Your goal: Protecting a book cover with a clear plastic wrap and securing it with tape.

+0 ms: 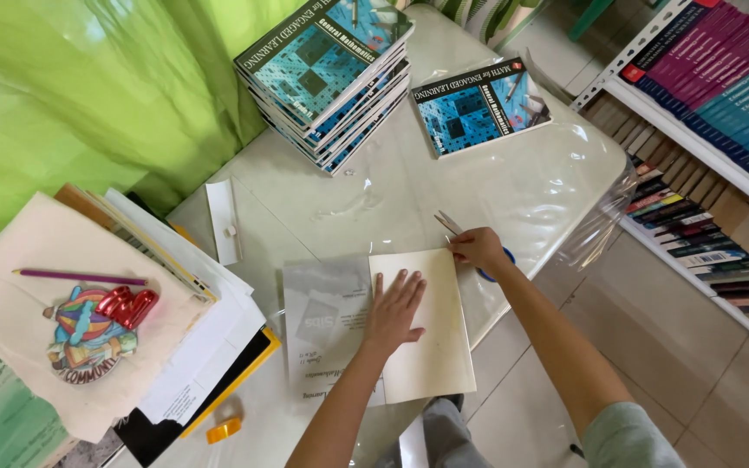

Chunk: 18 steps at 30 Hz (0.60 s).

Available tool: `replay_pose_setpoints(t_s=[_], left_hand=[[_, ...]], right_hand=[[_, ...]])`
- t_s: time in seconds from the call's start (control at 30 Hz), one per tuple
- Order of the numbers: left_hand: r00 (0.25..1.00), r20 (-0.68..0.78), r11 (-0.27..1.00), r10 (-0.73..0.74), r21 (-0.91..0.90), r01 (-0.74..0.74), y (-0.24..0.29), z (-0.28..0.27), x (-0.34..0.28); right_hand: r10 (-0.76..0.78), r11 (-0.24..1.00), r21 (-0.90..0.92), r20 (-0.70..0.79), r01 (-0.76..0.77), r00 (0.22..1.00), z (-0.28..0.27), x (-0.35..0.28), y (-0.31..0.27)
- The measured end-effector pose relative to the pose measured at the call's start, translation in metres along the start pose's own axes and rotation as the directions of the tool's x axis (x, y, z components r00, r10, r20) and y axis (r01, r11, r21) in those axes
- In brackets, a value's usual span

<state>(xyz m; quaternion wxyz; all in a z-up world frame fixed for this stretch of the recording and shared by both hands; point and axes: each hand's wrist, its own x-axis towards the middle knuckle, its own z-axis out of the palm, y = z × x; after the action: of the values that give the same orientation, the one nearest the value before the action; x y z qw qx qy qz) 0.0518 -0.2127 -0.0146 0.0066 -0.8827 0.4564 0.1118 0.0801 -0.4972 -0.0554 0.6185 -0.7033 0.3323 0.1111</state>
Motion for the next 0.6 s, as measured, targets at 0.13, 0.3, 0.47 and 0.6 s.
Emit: replay_pose_setpoints(t_s=[0.13, 0.3, 0.47, 0.6], left_hand=[[0.992, 0.103, 0.997, 0.073, -0.047, -0.069, 0.013, -0.023, 0.022], [0.957, 0.235, 0.984, 0.169, 0.01, -0.177, 0.03, -0.047, 0.048], [0.94, 0.297, 0.981, 0.168, 0.041, -0.188, 0.029, -0.039, 0.059], [0.947, 0.28, 0.982, 0.157, 0.057, -0.18, 0.026, -0.035, 0.06]], right_hand=[[0.021, 0.995, -0.099, -0.033, -0.024, 0.999, 0.007, -0.013, -0.024], [0.013, 0.982, -0.188, -0.049, -0.022, 0.999, 0.006, -0.012, -0.029], [0.006, 0.984, -0.175, -0.02, -0.01, 1.0, 0.006, -0.021, -0.038], [-0.009, 0.984, -0.177, -0.019, 0.005, 1.0, 0.006, -0.019, -0.04]])
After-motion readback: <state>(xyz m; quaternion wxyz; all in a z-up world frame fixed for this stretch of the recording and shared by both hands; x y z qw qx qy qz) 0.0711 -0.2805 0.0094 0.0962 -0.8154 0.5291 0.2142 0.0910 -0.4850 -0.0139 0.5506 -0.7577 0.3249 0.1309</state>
